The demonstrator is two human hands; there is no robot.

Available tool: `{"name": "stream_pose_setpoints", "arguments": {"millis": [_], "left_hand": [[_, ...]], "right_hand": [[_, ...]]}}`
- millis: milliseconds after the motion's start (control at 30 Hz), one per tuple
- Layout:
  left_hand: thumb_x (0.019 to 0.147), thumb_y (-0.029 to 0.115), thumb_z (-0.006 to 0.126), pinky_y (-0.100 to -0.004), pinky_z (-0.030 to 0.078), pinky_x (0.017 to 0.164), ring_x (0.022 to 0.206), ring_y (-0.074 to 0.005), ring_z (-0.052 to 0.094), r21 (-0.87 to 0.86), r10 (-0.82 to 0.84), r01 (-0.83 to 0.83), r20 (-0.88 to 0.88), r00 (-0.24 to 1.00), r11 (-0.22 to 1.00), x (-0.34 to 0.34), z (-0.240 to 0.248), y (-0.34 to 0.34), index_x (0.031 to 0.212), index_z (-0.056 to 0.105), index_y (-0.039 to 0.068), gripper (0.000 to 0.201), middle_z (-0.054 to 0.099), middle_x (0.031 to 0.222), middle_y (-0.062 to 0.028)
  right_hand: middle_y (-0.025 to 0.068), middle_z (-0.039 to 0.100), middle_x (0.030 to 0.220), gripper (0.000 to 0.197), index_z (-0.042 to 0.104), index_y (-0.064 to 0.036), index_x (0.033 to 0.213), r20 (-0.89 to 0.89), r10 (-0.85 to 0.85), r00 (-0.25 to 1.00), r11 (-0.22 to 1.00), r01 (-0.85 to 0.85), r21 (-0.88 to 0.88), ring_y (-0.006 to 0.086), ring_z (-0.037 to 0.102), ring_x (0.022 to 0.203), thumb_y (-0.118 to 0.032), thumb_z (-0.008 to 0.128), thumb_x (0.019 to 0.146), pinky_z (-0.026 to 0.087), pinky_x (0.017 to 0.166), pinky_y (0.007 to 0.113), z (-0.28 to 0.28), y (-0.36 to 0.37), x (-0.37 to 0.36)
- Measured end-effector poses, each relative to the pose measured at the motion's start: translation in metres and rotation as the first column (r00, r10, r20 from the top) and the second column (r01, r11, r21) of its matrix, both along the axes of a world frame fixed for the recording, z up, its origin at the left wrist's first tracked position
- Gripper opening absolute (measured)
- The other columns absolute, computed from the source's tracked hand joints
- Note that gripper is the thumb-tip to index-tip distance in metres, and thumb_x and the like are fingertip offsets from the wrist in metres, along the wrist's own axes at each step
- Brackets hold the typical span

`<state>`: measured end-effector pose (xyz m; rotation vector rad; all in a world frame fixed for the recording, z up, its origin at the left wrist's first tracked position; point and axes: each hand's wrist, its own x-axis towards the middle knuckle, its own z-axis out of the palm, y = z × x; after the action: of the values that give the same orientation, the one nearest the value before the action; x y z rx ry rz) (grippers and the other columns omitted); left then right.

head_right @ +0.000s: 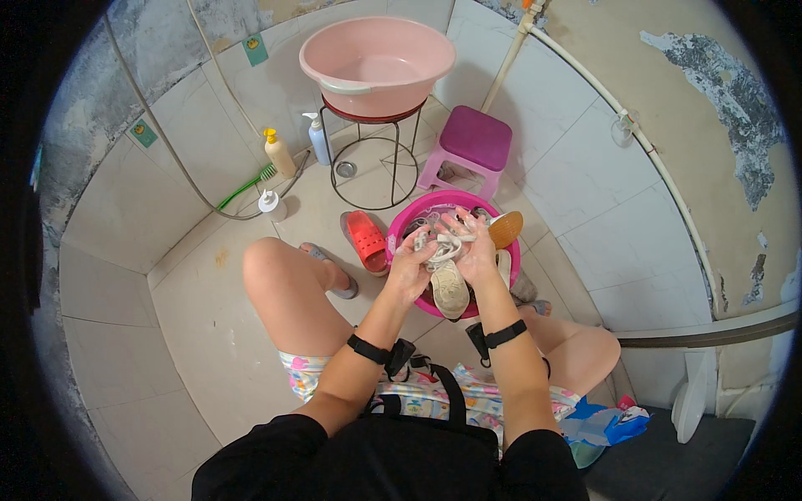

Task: The recorder is sitting in a bathroom washing and scrubbing a pair of shoes in a pink plastic bucket filled with water and detergent.

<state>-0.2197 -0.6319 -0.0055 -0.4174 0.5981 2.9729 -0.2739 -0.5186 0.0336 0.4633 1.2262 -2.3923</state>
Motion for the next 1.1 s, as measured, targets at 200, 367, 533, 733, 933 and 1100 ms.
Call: {"name": "stream_pose_setpoints", "arguments": {"millis": [200, 367, 533, 733, 933, 1100], "left_hand": [[0.093, 0.014, 0.047, -0.0342, 0.05, 0.075, 0.085, -0.0202, 0.057, 0.011, 0.086, -0.088, 0.121, 0.989, 0.996, -0.01, -0.012, 0.0, 0.103, 0.048, 0.005, 0.013, 0.055, 0.094, -0.0086], [0.098, 0.025, 0.037, -0.0336, 0.047, 0.073, 0.079, -0.0178, 0.052, -0.045, 0.078, -0.072, 0.171, 0.982, 0.996, -0.009, -0.011, 0.004, 0.094, 0.048, 0.006, 0.022, 0.053, 0.088, -0.0072], [0.097, 0.037, 0.033, -0.0336, 0.048, 0.069, 0.081, -0.0178, 0.058, -0.173, 0.025, 0.015, 0.228, 0.973, 0.985, -0.005, -0.013, -0.001, 0.09, 0.049, 0.008, 0.033, 0.059, 0.088, -0.0071], [0.093, 0.045, 0.04, -0.0322, 0.049, 0.068, 0.079, -0.017, 0.059, 0.305, -0.151, 0.14, 0.012, 0.988, 0.942, -0.006, -0.042, 0.005, 0.095, 0.053, 0.009, 0.038, 0.06, 0.09, -0.0062], [0.094, 0.042, 0.037, -0.0324, 0.049, 0.071, 0.08, -0.0176, 0.059, 0.408, -0.028, 0.18, -0.352, 0.935, 0.895, -0.004, -0.079, 0.005, 0.098, 0.054, 0.009, 0.037, 0.06, 0.09, -0.0059], [0.095, 0.035, 0.039, -0.0328, 0.048, 0.06, 0.066, -0.018, 0.057, 0.166, -0.147, 0.112, 0.216, 0.965, 0.98, -0.006, -0.022, 0.017, 0.093, 0.054, 0.008, 0.031, 0.059, 0.079, -0.0051]], "right_hand": [[0.0151, 0.055, 0.116, 0.031, 0.053, -0.0049, 0.116, -0.396, 0.467, 0.79, 0.678, -0.033, 0.734, 0.0255, 0.055, 0.103, -0.022, 0.049, 0.091, 0.044, 0.086, 0.037, 0.003, -0.023, 0.05], [0.0145, 0.059, 0.096, 0.022, 0.055, -0.0013, 0.103, -0.616, 0.409, 0.674, 0.577, 0.331, 0.746, 0.0282, 0.057, 0.09, -0.009, 0.056, 0.082, 0.044, 0.081, 0.034, -0.02, -0.026, 0.039], [0.0072, 0.06, 0.089, 0.02, 0.057, 0.0009, 0.1, -0.548, 0.045, 0.835, 0.784, 0.311, 0.537, 0.0137, 0.056, 0.083, -0.012, 0.057, 0.085, 0.045, 0.075, 0.028, -0.02, -0.011, 0.004], [0.0067, 0.059, 0.074, 0.016, 0.059, -0.0028, 0.085, -0.635, 0.332, 0.697, 0.711, 0.258, 0.655, 0.0169, 0.058, 0.068, -0.016, 0.065, 0.079, 0.046, 0.063, 0.03, -0.015, -0.036, 0.049], [0.0137, 0.056, 0.065, 0.026, 0.053, -0.0018, 0.06, -0.662, 0.516, 0.543, 0.461, 0.476, 0.749, 0.0253, 0.055, 0.058, -0.02, 0.069, 0.071, 0.043, 0.056, 0.036, -0.024, -0.052, 0.037], [0.0159, 0.053, 0.059, 0.023, 0.055, -0.0022, 0.063, -0.437, 0.384, 0.813, 0.375, 0.295, 0.879, 0.0357, 0.053, 0.058, -0.021, 0.061, 0.075, 0.043, 0.056, 0.042, -0.043, -0.028, 0.027]]}}
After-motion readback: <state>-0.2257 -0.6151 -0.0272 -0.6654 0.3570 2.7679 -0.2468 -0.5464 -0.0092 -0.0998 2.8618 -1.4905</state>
